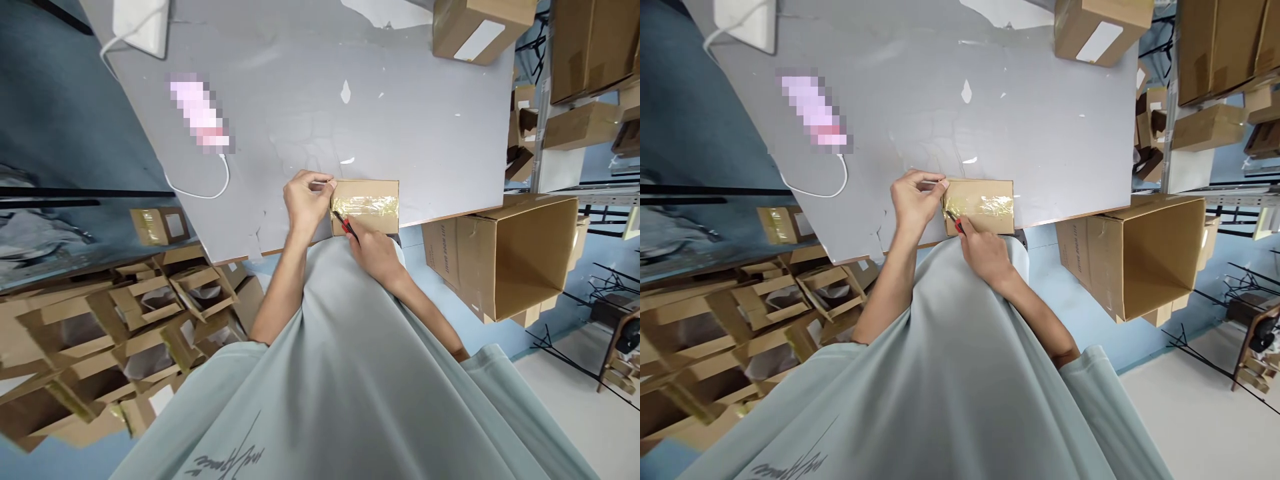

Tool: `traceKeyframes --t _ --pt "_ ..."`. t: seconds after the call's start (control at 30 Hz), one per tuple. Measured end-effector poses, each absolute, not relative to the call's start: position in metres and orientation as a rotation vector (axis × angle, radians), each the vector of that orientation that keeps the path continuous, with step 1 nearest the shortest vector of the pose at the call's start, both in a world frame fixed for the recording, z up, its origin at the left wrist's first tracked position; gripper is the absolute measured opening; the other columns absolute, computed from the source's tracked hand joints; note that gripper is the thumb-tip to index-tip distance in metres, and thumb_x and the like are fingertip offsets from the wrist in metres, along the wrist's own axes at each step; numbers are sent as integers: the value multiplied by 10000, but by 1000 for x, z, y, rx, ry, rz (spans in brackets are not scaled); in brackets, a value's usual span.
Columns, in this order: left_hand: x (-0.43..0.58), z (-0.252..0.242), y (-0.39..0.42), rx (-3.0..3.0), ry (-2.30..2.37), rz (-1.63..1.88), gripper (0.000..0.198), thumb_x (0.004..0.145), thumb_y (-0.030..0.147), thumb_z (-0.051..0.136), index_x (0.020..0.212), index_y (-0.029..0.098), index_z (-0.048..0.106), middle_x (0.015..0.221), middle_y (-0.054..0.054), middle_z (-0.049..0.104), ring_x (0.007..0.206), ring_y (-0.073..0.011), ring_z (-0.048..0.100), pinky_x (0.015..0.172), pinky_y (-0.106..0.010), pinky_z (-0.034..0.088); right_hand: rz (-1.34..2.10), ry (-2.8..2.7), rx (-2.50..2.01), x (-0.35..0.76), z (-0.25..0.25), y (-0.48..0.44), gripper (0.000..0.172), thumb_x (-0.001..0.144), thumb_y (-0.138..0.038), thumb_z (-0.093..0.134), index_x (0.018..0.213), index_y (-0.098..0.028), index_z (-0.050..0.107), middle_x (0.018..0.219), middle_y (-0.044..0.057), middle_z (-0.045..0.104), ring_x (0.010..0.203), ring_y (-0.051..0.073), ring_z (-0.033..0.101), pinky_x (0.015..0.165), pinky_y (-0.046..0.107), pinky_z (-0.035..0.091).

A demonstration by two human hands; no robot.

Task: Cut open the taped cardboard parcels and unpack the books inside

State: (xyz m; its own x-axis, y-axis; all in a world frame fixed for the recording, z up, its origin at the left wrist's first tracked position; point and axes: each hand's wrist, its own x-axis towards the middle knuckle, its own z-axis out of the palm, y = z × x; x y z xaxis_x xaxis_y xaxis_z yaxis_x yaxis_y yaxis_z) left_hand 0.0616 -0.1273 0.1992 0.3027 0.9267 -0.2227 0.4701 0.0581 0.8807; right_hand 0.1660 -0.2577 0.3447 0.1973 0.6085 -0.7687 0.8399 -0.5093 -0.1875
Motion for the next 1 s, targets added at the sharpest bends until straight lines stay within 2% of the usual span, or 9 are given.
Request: traceKeyframes --t 0.27,0.5,0.63,0.73,0.83,1.0 --pt "52 192 -144 1570 1399 645 119 978 340 721 1019 229 723 1159 -56 775 881 -191 768 828 -334 631 -1156 1394 2127 170 354 -258 603 1222 -333 355 1821 -266 350 1322 166 842 1210 348 817 1032 448 627" --pt "59 195 -147 1551 1265 641 290 1033 467 689 1159 231 801 1251 -89 804 981 -209 774 760 -299 626 -1099 1422 2140 174 360 -266 602 1230 -357 326 1826 -282 357 1329 148 847 1178 338 825 1009 427 625" --pt "63 197 -148 1534 1265 635 353 986 530 767 1152 226 832 1227 -94 813 1011 -227 779 732 -291 638 -1051 1423 2162 183 358 -263 590 1232 -379 324 1814 -310 392 1317 127 854 1159 342 828 993 421 620" --pt "65 194 -148 1527 1275 635 383 924 542 849 1150 234 836 1219 -80 812 1014 -224 775 740 -287 648 -1045 1424 2143 187 356 -259 594 1232 -384 319 1818 -320 384 1327 123 852 1185 338 822 1007 412 610" --pt "65 189 -146 1527 1267 646 379 918 538 871 1142 235 835 1203 -76 807 1006 -221 776 758 -289 645 -1034 1421 2109 190 356 -258 610 1228 -389 321 1834 -321 350 1348 131 848 1218 335 811 1038 412 597" --pt "67 188 -143 1529 1220 627 349 921 499 879 1136 226 839 1165 -71 804 1009 -226 787 892 -328 651 -1030 1415 2095 196 357 -255 625 1218 -366 327 1843 -348 322 1382 115 838 1220 345 802 1065 447 590"
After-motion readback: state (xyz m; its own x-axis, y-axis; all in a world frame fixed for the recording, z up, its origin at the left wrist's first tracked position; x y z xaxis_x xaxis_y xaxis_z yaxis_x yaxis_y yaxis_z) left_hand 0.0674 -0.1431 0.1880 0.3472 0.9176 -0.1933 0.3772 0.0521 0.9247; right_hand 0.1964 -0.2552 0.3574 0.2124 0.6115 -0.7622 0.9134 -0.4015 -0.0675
